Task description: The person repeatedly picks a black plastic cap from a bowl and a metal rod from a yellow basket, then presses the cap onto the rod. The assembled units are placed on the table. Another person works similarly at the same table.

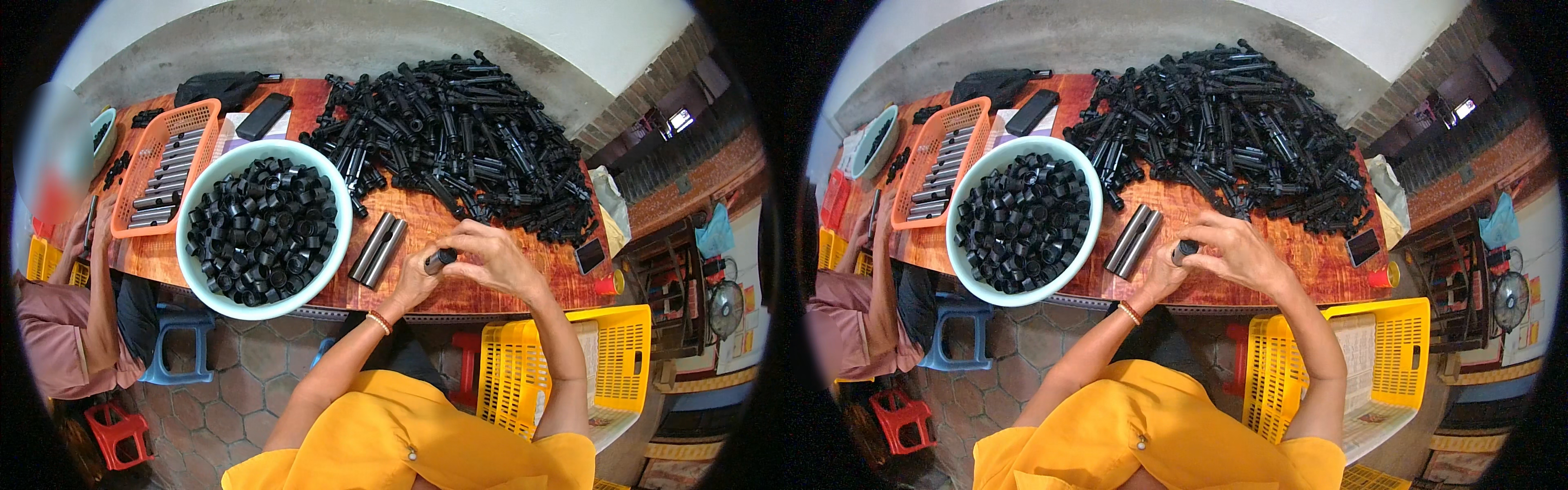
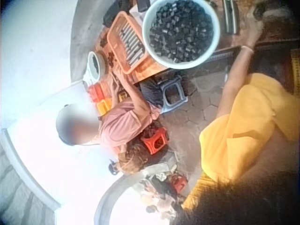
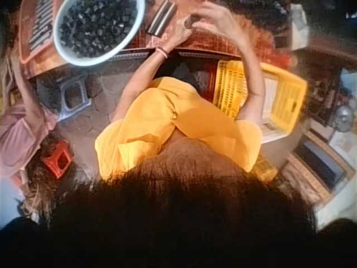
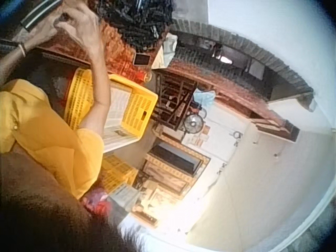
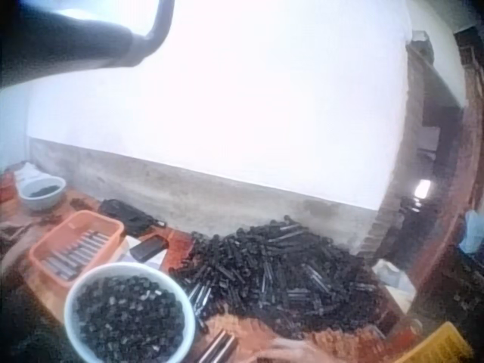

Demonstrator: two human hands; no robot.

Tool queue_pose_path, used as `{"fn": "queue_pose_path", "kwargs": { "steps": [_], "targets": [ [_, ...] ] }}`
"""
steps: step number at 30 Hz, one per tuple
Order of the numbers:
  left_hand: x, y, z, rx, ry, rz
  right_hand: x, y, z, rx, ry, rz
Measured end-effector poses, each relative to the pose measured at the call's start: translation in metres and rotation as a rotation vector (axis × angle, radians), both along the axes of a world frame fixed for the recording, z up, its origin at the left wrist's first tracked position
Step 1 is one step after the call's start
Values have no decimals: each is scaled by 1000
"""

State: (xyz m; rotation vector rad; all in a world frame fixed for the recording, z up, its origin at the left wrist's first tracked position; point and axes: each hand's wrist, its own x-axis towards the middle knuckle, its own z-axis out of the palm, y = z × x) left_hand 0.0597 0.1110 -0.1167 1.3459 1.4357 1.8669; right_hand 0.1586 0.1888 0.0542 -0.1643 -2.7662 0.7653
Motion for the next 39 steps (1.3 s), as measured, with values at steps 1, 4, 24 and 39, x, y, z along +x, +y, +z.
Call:
{"fn": "queue_pose_path", "kwargs": {
  "steps": [1,4,24,39],
  "targets": [
    [0,0,-1,-18,17,4,2,0,-3,-13,17,-6],
    [0,-3,5,-62,54,6,4,-2,0,-6,-14,-14],
    [32,-1,-16,73,180,114,-31,-13,-7,37,-276,156],
    [36,-5,-17,-19,196,-20,-39,-13,-31,96,-556,-77]
  ]
}}
